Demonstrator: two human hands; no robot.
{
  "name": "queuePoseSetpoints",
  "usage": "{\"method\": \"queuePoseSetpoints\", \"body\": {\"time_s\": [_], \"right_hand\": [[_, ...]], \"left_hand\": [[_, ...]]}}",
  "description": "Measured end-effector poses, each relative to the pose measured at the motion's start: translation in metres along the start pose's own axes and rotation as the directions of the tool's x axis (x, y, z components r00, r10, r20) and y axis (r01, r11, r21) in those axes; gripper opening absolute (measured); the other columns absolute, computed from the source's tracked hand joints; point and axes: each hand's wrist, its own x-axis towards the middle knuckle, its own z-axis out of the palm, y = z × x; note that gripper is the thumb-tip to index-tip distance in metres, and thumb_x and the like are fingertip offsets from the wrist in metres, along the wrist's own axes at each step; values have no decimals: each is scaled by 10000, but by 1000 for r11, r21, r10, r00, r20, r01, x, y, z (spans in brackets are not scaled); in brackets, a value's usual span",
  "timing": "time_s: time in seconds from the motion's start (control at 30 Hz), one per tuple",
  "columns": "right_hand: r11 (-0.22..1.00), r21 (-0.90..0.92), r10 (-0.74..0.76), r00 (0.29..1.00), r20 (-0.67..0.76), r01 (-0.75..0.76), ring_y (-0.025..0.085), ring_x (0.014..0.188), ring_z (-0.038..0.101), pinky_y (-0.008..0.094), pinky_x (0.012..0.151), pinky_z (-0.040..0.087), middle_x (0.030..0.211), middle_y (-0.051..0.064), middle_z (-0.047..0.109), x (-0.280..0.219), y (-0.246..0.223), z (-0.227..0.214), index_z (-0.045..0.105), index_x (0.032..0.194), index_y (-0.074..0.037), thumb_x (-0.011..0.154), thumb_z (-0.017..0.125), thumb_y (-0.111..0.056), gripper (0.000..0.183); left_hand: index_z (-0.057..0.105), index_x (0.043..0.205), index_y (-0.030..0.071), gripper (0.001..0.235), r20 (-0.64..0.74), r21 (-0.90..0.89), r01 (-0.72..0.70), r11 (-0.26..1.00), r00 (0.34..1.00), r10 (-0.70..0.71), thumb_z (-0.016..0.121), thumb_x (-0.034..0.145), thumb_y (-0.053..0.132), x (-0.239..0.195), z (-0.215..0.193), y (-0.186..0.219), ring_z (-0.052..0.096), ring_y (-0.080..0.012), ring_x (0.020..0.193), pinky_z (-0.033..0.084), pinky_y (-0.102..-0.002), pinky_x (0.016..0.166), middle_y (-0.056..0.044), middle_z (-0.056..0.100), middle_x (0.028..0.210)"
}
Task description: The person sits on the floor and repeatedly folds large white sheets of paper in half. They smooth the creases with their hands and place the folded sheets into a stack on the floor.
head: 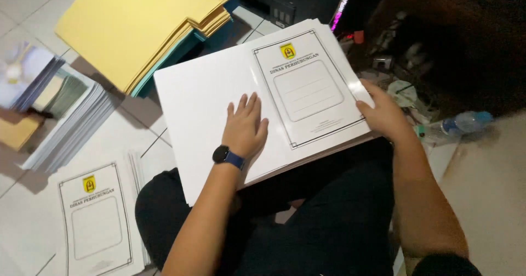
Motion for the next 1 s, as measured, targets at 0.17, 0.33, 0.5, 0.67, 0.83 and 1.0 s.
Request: {"method": "queuePoseSetpoints", "body": {"time_s": [0.17, 0.33, 0.5, 0.67, 0.83, 1.0], "right_hand": [[989, -136, 74, 995, 65, -65, 354, 1429, 441, 505, 1175, 355, 1568, 172, 470, -1, 3, 12, 421, 1601, -162, 973, 618, -230, 662], [988, -139, 83, 991, 102, -68, 415, 1437, 414, 536, 1174, 351, 1572, 242, 442, -12, -29, 2, 406, 1605, -118, 988, 579, -188, 645], [985, -139, 116, 989, 90, -102, 414, 1404, 459, 541, 1156, 372, 1526, 257, 490, -15, -40, 1, 428, 1597, -142, 996, 571, -203, 621], [982, -121, 150, 987, 51, -143, 400, 1380, 492, 537, 1138, 401, 1465, 255, 550, -24, -42, 2, 441, 1585, -178, 990, 590, -215, 615], [989, -90, 122, 992, 14, -120, 407, 1385, 491, 520, 1149, 384, 1467, 271, 547, -23, -33, 7, 477, 1564, -107, 987, 585, -208, 595], [990, -92, 103, 995, -4, -103, 403, 1385, 489, 516, 1143, 392, 1467, 259, 554, -22, -32, 9, 509, 1541, -97, 973, 611, -195, 586]], "left_hand": [[430, 1541, 56, 636, 60, 26, 60, 998, 996, -62, 406, 1029, 431, -2, -1, -4, 287, -315, 1524, 77, -532, 1243, -160, 379, 1630], [413, 1549, 46, 718, 90, 20, 46, 999, 995, -48, 411, 1021, 533, 0, -7, -4, 279, -317, 1527, 75, -543, 1243, -165, 382, 1627], [366, 1577, 92, 767, 172, 61, 45, 997, 984, -55, 381, 1010, 607, 0, -13, -7, 243, -281, 1548, 56, -517, 1249, -116, 345, 1653], [334, 1593, 109, 779, 203, 82, 61, 995, 976, -76, 372, 1012, 626, 0, -12, -5, 214, -276, 1557, 49, -513, 1249, -100, 318, 1667], [370, 1583, 133, 744, 173, 57, 60, 997, 982, -69, 387, 1020, 619, -2, -12, -7, 257, -264, 1542, 61, -501, 1245, -75, 376, 1643], [399, 1570, 144, 707, 165, 47, 58, 997, 984, -65, 417, 1024, 593, -2, -13, -6, 275, -258, 1534, 66, -499, 1243, -72, 406, 1625]]}}
